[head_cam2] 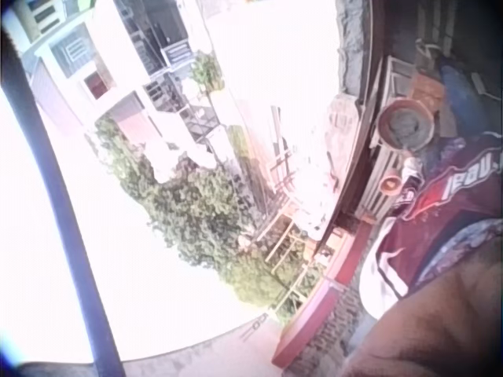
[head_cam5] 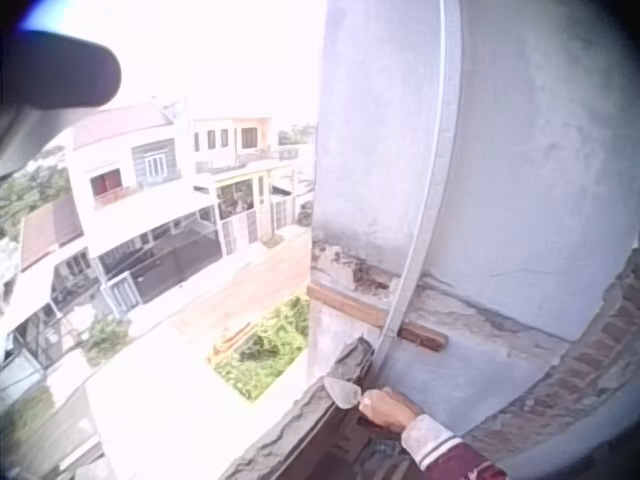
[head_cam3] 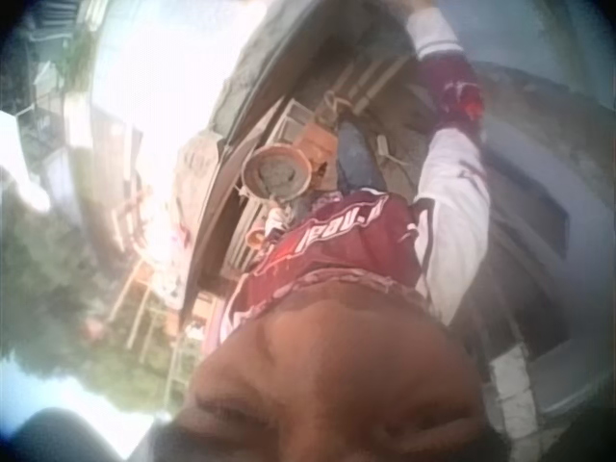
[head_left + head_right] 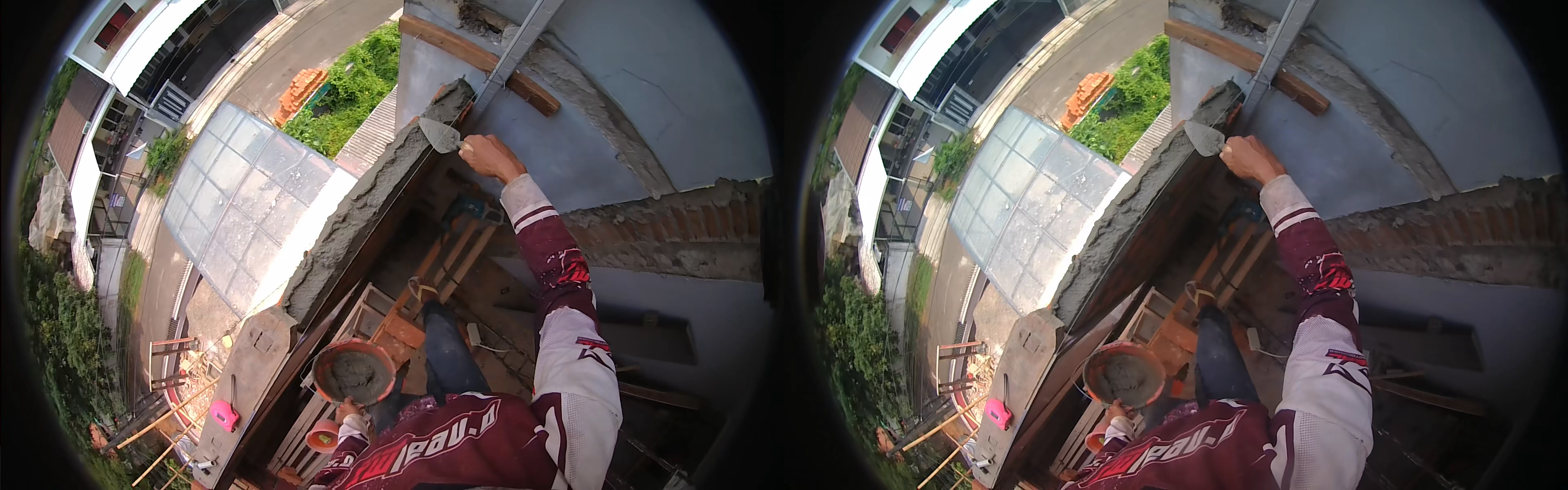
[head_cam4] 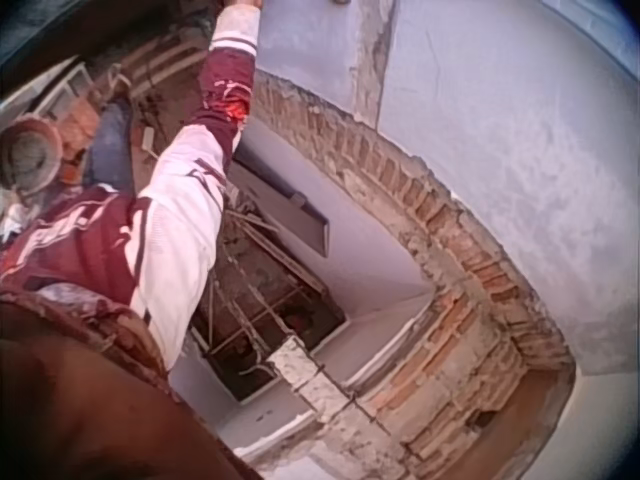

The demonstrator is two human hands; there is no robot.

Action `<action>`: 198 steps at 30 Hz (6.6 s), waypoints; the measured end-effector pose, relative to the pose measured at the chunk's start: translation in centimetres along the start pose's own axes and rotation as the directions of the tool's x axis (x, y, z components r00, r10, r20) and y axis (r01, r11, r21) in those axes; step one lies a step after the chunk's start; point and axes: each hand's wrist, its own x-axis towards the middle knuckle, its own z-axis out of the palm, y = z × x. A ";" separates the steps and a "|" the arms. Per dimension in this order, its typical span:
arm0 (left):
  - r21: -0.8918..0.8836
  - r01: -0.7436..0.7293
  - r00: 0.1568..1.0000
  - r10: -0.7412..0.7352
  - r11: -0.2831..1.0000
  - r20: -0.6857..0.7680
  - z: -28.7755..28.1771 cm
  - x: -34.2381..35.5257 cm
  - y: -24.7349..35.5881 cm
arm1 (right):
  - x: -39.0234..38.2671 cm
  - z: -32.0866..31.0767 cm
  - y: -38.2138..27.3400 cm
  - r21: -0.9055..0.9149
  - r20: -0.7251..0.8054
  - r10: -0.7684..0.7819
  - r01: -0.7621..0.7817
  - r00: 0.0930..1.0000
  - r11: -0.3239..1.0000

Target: The person applies mortar to a brick wall using a trowel, places bricks one by one along a guide line, and taps them into position. The person repeatedly scoops mortar from a bucket and spreads it along the wall edge.

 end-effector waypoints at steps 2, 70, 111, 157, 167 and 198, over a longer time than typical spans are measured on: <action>-0.139 0.039 0.993 -0.054 0.990 -0.108 1.0 -0.6 0.7 | -1.9 -0.3 -0.7 -0.139 -0.042 -0.114 0.107 0.993 0.984; 0.217 -0.378 0.913 0.402 0.900 -0.074 8.6 -4.0 8.6 | -0.7 6.7 3.8 0.864 0.235 0.257 -0.322 0.938 0.387; -0.072 -0.236 0.946 0.213 0.969 -0.243 7.2 0.4 2.2 | 6.7 2.5 4.6 0.731 0.114 0.424 -0.365 0.898 0.576; -0.193 -0.386 0.878 0.294 0.902 -0.379 -0.4 2.8 -8.3 | -39.5 39.5 -22.5 -0.114 0.711 -0.296 0.520 0.637 0.847; 0.002 -0.518 0.813 0.492 0.856 -0.312 -2.5 0.6 -5.3 | -37.5 34.9 -21.4 0.158 0.886 -0.317 0.423 0.339 0.892; -0.007 0.081 0.967 -0.080 0.997 -0.240 -3.7 7.8 -8.2 | -1.3 6.4 -0.4 0.961 0.078 0.348 -0.163 0.934 0.223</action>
